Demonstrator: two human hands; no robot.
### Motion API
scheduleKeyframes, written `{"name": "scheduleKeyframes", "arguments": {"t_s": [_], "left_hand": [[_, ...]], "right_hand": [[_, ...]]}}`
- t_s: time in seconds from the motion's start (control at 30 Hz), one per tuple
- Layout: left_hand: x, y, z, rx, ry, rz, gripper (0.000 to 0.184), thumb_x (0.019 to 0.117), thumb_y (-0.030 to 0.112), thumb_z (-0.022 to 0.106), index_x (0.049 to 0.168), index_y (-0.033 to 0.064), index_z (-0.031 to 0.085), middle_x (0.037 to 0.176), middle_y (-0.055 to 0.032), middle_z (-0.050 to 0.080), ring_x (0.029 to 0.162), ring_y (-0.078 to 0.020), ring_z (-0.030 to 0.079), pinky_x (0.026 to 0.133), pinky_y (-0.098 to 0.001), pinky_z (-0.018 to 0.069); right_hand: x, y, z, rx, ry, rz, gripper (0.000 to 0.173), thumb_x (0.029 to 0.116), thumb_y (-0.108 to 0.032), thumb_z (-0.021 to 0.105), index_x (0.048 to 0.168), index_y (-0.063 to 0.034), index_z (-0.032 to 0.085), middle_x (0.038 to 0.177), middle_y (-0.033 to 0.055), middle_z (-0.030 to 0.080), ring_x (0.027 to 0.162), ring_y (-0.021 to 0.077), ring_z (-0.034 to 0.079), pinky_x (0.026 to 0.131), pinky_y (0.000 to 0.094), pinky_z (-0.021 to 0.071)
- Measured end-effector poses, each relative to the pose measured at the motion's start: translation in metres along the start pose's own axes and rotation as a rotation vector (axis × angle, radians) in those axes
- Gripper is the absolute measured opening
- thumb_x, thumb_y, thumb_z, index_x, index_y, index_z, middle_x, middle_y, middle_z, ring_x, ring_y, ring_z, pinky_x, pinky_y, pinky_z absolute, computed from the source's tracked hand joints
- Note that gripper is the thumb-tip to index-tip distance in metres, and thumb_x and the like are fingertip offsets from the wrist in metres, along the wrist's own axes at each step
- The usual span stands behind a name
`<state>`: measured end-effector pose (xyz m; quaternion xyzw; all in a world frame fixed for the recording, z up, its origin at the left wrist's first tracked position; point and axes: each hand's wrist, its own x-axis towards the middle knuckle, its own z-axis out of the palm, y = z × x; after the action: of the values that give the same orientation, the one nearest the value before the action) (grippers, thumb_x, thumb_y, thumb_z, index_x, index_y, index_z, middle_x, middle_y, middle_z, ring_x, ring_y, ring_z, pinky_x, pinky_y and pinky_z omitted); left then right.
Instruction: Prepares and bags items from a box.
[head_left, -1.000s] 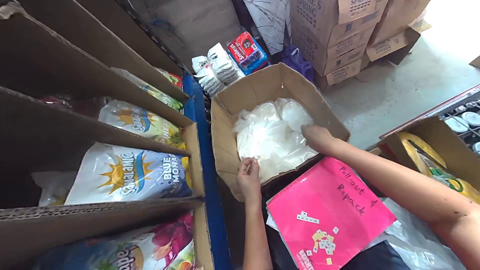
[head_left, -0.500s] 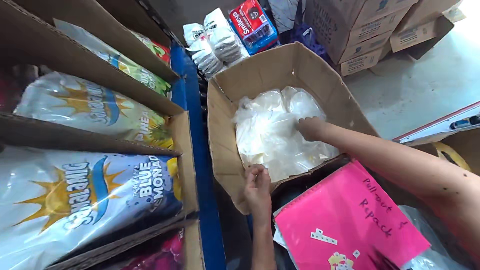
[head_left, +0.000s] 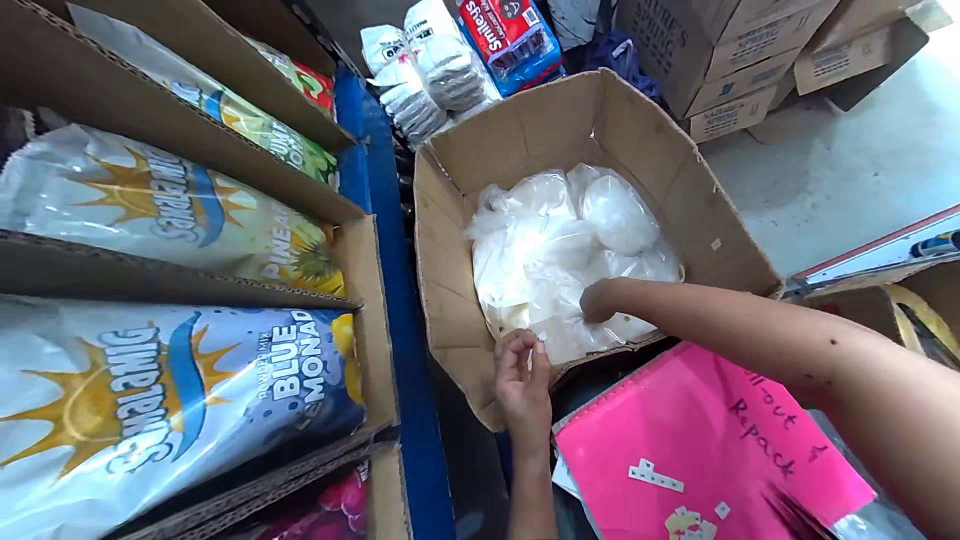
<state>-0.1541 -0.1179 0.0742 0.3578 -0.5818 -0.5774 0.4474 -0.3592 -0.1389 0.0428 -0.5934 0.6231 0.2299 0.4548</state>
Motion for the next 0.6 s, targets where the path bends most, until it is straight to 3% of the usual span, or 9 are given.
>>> {"name": "scheduleKeyframes", "arguments": {"t_s": [0.1, 0.27, 0.3, 0.4, 0.6], "left_hand": [[-0.002, 0.002, 0.001, 0.003, 0.007, -0.005, 0.010, 0.0908, 0.002, 0.055, 0.095, -0.0021, 0.064, 0.106, 0.0016, 0.061, 0.108, 0.0006, 0.058, 0.094, -0.0171, 0.0507], [-0.008, 0.003, -0.001, 0.015, 0.018, 0.016, 0.011, 0.0899, 0.001, 0.055, 0.094, -0.0051, 0.063, 0.106, -0.0012, 0.061, 0.107, -0.0004, 0.058, 0.094, -0.0172, 0.0505], [-0.009, 0.004, -0.002, 0.023, 0.020, 0.014, 0.012, 0.0901, 0.001, 0.055, 0.095, -0.0060, 0.063, 0.106, -0.0019, 0.060, 0.108, -0.0004, 0.058, 0.094, -0.0172, 0.0503], [-0.010, 0.005, -0.001, 0.013, 0.035, 0.006, 0.013, 0.0915, 0.003, 0.055, 0.097, -0.0061, 0.063, 0.106, -0.0014, 0.061, 0.106, 0.0002, 0.059, 0.092, -0.0170, 0.0508], [-0.010, 0.013, -0.004, 0.020, 0.026, -0.024, 0.016, 0.0954, 0.005, 0.052, 0.103, -0.0045, 0.061, 0.104, 0.0000, 0.063, 0.098, -0.0001, 0.062, 0.086, -0.0187, 0.0535]], "right_hand": [[0.000, 0.009, 0.001, 0.043, 0.004, -0.086, 0.038, 0.1082, -0.017, 0.048, 0.119, 0.0167, 0.062, 0.124, 0.0380, 0.060, 0.120, 0.0527, 0.057, 0.099, 0.0683, 0.0401], [-0.025, 0.025, -0.005, 0.140, 0.162, -0.179, 0.039, 0.1094, -0.016, 0.045, 0.110, 0.0180, 0.064, 0.111, 0.0372, 0.062, 0.109, 0.0507, 0.060, 0.095, 0.0650, 0.0414], [-0.036, 0.032, -0.007, 0.175, 0.215, -0.188, 0.039, 0.1097, -0.016, 0.044, 0.108, 0.0176, 0.064, 0.109, 0.0363, 0.063, 0.107, 0.0494, 0.060, 0.095, 0.0641, 0.0415], [-0.064, 0.056, -0.001, 0.339, 0.444, -0.227, 0.039, 0.1097, -0.014, 0.042, 0.096, 0.0140, 0.065, 0.087, 0.0261, 0.062, 0.084, 0.0360, 0.060, 0.082, 0.0544, 0.0457], [-0.116, 0.054, 0.012, 0.782, 0.922, -0.202, 0.039, 0.1106, -0.017, 0.042, 0.094, 0.0096, 0.066, 0.084, 0.0154, 0.063, 0.078, 0.0192, 0.059, 0.078, 0.0390, 0.0495]]}}
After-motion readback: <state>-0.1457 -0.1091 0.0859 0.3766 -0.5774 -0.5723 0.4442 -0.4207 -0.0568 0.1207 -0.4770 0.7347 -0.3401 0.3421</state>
